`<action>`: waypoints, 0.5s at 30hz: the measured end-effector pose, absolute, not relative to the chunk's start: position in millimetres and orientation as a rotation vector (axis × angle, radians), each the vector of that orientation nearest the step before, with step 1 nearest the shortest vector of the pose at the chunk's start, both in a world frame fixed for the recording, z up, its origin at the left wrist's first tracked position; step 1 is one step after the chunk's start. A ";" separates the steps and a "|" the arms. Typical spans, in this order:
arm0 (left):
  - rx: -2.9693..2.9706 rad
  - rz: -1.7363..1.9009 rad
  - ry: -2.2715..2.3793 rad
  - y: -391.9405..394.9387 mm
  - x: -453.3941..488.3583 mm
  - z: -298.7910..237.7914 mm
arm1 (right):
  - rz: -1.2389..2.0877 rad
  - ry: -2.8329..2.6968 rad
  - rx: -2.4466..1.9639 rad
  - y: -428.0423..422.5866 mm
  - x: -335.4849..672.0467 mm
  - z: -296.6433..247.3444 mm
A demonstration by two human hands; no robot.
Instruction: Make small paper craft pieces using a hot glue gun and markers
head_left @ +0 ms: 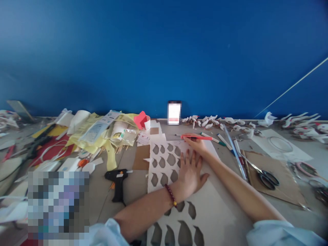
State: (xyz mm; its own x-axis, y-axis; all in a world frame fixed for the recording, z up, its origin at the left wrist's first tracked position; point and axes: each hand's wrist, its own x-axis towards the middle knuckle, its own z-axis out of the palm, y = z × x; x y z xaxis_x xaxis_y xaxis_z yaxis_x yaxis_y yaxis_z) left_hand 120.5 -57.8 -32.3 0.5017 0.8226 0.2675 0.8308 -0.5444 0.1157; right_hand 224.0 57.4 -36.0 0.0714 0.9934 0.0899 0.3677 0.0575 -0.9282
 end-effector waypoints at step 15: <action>-2.719 -0.377 -1.497 -57.2 122.7 -34.4 | 0.826 -1.687 -1.449 53.3 228.8 -39.5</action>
State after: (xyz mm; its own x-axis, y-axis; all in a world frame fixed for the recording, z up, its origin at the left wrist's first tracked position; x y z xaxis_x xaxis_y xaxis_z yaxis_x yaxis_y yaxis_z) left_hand 122.7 -57.2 -34.4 0.5124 0.8310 0.2168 0.8345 -0.5414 0.1029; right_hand 228.8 53.3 -39.5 -0.0772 0.9887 0.1288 0.5044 0.1502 -0.8503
